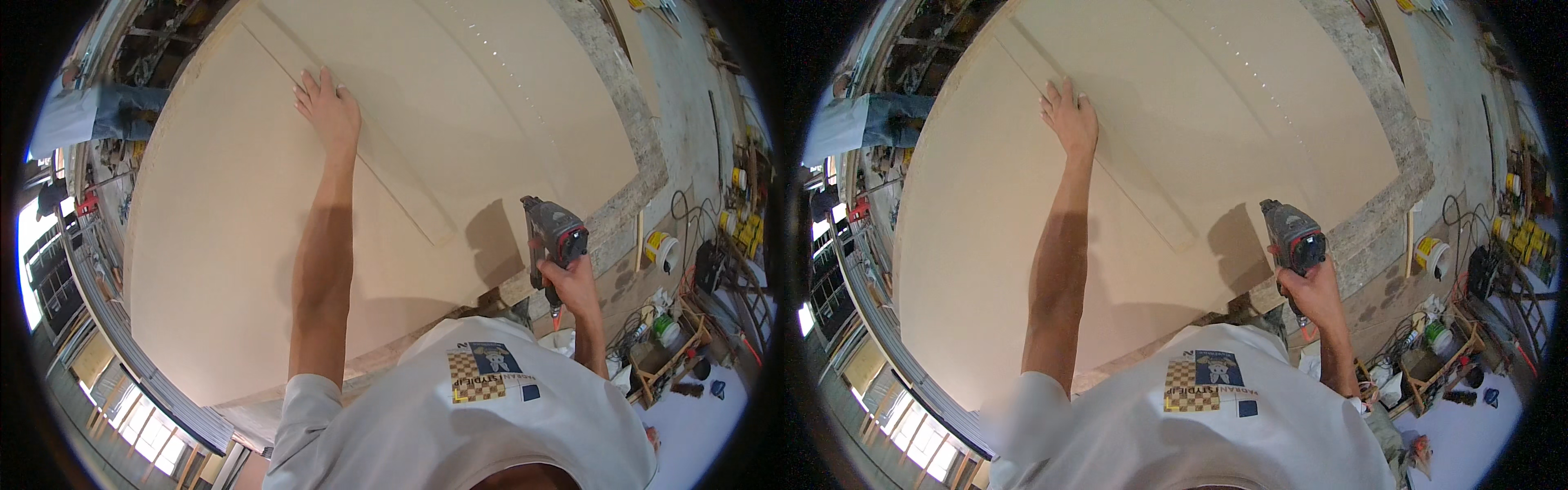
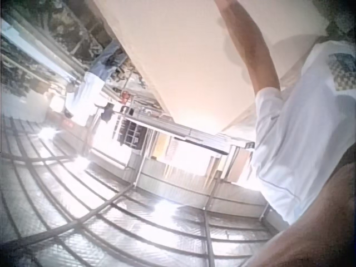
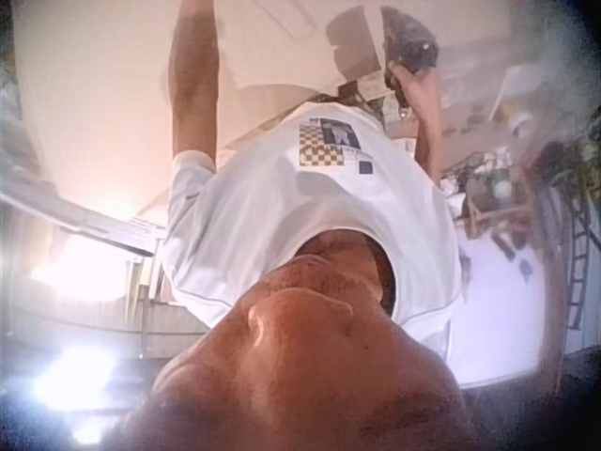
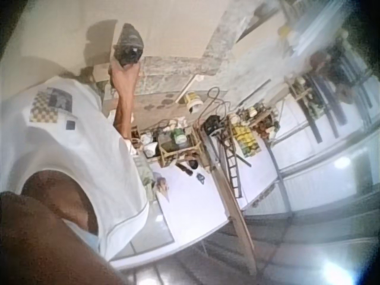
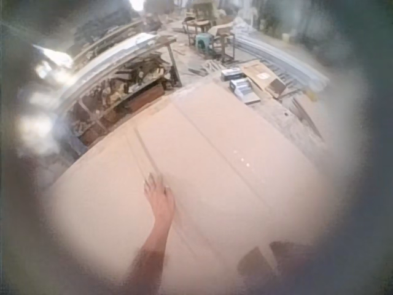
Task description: The person uses a pneumatic nail gun to fasten a thin wooden strip along the seam of two large plywood sheets on a workbench. They reposition the panels and continue nailing along the seam to secure the pieces together.
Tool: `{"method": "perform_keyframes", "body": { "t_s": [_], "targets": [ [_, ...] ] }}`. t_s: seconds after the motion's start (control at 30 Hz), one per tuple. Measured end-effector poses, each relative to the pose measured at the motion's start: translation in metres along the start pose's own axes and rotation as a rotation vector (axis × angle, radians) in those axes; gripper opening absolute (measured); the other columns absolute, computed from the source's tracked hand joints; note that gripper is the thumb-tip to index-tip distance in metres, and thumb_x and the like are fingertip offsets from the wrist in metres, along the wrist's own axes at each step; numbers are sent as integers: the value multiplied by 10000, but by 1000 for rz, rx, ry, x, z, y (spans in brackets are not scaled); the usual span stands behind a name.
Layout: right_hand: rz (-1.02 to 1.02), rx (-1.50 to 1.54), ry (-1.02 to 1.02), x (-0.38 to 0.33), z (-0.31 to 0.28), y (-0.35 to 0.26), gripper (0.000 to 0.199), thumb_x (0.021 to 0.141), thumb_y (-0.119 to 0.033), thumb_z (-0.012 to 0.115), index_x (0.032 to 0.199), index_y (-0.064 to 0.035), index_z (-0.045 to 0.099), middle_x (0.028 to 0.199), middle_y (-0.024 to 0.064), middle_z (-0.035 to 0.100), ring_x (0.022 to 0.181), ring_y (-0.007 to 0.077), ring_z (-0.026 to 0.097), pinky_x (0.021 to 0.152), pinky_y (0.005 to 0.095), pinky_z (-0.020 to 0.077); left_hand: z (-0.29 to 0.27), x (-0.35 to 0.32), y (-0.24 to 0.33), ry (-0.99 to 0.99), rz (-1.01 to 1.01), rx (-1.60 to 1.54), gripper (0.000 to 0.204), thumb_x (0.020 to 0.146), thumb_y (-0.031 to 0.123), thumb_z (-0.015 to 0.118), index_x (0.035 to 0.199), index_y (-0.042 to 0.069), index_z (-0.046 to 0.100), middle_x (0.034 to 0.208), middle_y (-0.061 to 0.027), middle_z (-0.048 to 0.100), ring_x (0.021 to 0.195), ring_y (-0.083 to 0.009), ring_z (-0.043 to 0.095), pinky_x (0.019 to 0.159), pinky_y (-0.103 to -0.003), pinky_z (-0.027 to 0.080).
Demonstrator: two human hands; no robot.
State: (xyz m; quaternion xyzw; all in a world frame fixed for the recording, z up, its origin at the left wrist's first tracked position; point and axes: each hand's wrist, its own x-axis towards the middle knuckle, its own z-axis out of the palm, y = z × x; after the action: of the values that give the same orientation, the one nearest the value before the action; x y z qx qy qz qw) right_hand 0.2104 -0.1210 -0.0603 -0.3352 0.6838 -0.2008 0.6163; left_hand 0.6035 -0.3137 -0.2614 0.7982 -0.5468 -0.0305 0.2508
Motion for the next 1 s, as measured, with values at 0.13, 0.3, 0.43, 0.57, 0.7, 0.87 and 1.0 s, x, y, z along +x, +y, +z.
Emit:
{"method": "perform_keyframes", "body": {
  "t_s": [0.13,0.3,0.43,0.57,0.7,0.87,1.0],
  "targets": [
    [31,-16,-33,1,-2,8,377,845,18,637,1218,-7,676,843,9,669,617,69,551,567,263,457,0,-1,6,-12,-3,4,507,964,163,562,1460,70,518,1621,-255,316,1478,-543,246,1209,-632,197],
    [35,-34,-9,0,0,0,343,845,19,629,1180,-2,699,794,-8,648,622,70,572,570,267,479,3,-1,8,-15,-1,-23,510,964,163,566,1461,61,512,1616,-264,322,1487,-540,233,1212,-629,193],
    [36,-27,-20,2,-4,6,330,844,10,634,1166,-2,707,781,-15,647,623,70,571,570,272,478,4,-3,9,-25,8,-25,528,966,167,564,1477,51,497,1618,-270,318,1490,-535,235,1214,-620,198],
    [26,-38,-30,4,-8,12,323,844,1,638,1158,2,713,776,-14,647,623,67,565,571,275,471,10,-4,9,-17,2,5,548,973,186,565,1498,55,482,1623,-270,311,1489,-528,244,1213,-606,212],
    [37,-73,-25,4,-6,10,328,849,-9,630,1165,8,715,766,-18,636,612,64,551,570,271,458,9,-2,8,-18,24,147,585,992,238,556,1537,67,429,1643,-213,315,1500,-461,283,1227,-548,222],
    [48,-36,-43,3,-2,0,336,846,-3,628,1170,14,714,755,-3,627,595,74,551,565,276,458,-2,-6,22,-15,-18,124,657,995,262,560,1562,8,346,1644,-193,326,1504,-446,286,1221,-541,235],
    [42,-58,-61,4,-1,-1,324,849,1,629,1162,17,710,784,2,639,619,85,575,576,278,470,-7,-12,21,-21,-1,178,649,1011,270,547,1559,-11,344,1645,-236,291,1521,-435,255,1225,-535,228]
  ]
}}
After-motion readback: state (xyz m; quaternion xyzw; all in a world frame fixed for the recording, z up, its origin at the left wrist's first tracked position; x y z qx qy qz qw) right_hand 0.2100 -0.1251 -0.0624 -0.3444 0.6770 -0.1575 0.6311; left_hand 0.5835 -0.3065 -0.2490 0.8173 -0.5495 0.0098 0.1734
